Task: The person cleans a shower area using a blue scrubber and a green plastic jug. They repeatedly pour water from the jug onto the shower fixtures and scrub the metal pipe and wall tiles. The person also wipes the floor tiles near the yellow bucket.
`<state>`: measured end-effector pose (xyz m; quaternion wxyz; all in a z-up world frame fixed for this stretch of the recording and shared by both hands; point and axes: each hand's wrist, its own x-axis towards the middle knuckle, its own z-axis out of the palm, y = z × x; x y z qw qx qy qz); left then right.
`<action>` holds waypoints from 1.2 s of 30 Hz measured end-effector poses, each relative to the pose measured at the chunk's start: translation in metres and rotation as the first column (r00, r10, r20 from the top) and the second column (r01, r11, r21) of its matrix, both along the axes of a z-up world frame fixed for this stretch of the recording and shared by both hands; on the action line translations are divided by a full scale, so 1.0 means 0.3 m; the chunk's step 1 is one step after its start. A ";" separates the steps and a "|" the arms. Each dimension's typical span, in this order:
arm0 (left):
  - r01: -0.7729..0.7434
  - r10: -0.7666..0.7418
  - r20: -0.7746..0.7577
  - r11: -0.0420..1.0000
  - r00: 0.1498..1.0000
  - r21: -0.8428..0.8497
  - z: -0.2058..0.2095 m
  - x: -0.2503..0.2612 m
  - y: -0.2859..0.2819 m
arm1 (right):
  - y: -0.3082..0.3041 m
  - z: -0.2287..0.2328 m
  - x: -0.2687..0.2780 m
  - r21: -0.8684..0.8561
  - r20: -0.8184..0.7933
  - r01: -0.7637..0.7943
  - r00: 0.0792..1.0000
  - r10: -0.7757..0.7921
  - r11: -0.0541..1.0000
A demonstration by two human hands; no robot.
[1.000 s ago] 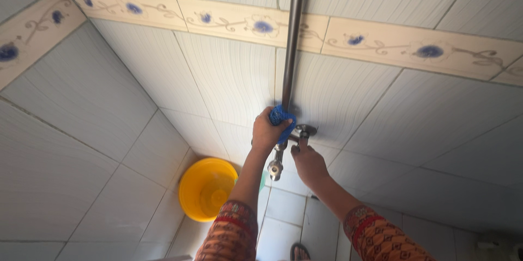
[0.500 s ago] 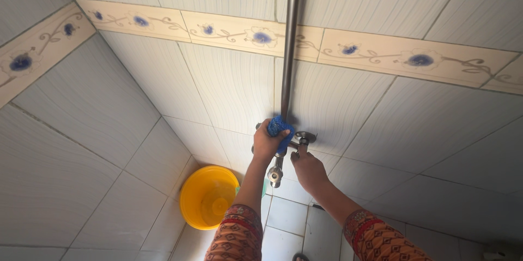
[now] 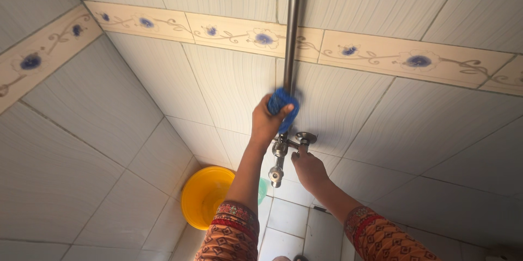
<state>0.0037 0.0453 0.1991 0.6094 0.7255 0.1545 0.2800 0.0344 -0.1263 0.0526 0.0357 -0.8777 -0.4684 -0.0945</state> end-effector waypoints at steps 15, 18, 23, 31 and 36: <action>-0.384 0.411 -0.329 0.911 0.850 0.147 -0.387 -0.196 0.064 | -0.004 -0.021 0.011 0.031 -0.014 0.021 1.000 -0.021 0.999; -0.373 0.401 -0.415 0.916 0.817 0.150 -0.476 -0.268 0.039 | -0.003 -0.024 0.008 0.004 0.025 -0.008 1.000 0.008 1.000; -0.142 0.318 -0.541 0.929 0.779 0.342 -0.549 -0.266 -0.106 | -0.010 -0.016 0.005 0.018 0.035 -0.009 0.999 0.008 1.000; 0.060 0.371 -0.678 0.851 0.635 0.522 -0.536 -0.146 -0.202 | -0.007 -0.009 -0.001 0.039 0.064 -0.011 0.998 0.009 0.999; -0.072 0.458 -0.648 0.845 0.609 0.531 -0.601 -0.061 -0.176 | -0.011 -0.001 -0.007 0.000 0.026 0.015 1.000 -0.015 1.000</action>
